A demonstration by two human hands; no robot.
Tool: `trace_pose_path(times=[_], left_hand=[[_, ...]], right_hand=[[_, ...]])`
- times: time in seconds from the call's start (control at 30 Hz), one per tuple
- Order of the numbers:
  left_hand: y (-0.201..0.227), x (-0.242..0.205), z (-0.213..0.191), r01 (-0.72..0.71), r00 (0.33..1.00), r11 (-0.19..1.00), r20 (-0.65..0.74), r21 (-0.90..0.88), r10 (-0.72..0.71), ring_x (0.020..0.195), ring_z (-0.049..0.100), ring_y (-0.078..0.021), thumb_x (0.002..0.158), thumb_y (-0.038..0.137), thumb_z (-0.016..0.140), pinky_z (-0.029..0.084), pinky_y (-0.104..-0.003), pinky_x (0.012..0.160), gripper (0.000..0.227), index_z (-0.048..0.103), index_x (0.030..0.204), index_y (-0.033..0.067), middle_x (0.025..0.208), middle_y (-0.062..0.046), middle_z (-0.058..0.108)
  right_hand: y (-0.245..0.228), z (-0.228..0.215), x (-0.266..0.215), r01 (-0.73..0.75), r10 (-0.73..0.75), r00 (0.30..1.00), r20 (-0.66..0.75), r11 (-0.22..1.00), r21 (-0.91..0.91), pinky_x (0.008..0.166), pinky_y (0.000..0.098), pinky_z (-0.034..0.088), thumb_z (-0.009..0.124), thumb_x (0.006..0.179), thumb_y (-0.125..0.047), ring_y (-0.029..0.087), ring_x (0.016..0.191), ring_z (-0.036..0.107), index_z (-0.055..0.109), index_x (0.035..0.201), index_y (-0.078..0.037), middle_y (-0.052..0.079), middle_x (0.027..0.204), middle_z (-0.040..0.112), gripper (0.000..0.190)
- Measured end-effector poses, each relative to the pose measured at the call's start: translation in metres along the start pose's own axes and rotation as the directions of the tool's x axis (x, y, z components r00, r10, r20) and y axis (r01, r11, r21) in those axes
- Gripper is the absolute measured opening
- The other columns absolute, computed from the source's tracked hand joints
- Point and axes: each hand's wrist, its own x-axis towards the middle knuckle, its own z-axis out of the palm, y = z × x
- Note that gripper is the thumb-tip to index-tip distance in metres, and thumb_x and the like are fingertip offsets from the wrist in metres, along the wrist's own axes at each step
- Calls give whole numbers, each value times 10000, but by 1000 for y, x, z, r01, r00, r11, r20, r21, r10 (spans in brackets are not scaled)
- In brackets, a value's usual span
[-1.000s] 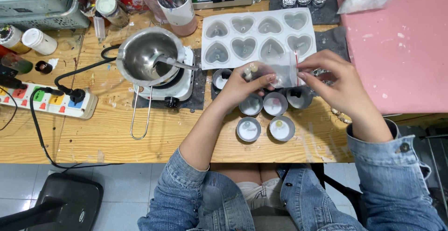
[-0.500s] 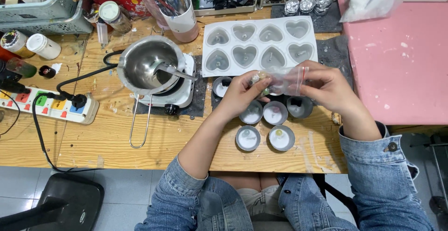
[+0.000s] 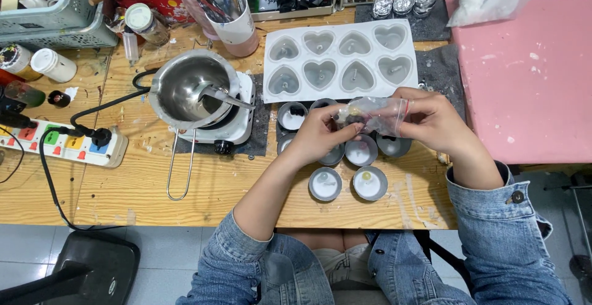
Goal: Placing decorative beads and wicks into small metal candle tins at a workshop bench.
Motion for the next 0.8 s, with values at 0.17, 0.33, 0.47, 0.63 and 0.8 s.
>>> trace_pose_path(times=[0.17,0.33,0.47,0.63,0.8], left_hand=[[11,1,6,-8,999,1000,-40,-2,8,942,684,-80,938,47,745,586,-257,852,246,664,1165,-6,1045,-37,735],[5,1,4,-44,999,992,-26,117,47,937,676,-82,954,86,788,580,-254,836,227,686,1127,-20,1027,-49,744],[6,1,7,-32,998,994,-44,104,36,966,687,-87,992,156,740,606,-268,841,271,655,1194,-4,1068,-45,735],[3,5,5,-16,997,999,-75,47,20,993,698,-102,1017,221,671,638,-295,840,314,612,1246,13,1100,-35,720],[-8,10,-6,-23,990,998,-140,-64,13,1015,712,-159,1038,206,652,650,-331,862,281,600,1219,-2,1086,-66,711]], right_hand=[[16,2,-6,-144,145,989,-10,989,45,690,261,504,748,842,-10,106,803,609,790,1132,-75,29,868,687,300],[33,5,-13,-129,133,991,-18,982,140,732,250,515,721,912,-12,80,881,624,772,1051,-59,16,945,713,155],[12,7,-4,-133,129,991,36,979,152,698,257,504,737,895,-41,96,836,616,789,1120,-69,22,917,692,233],[6,14,-1,-50,50,998,-26,999,10,692,264,507,805,860,-64,115,803,644,811,1096,-98,17,876,703,239],[8,13,-2,69,-70,982,-174,998,-9,838,289,533,760,921,-27,142,1058,654,776,1054,-82,75,1137,682,145]])
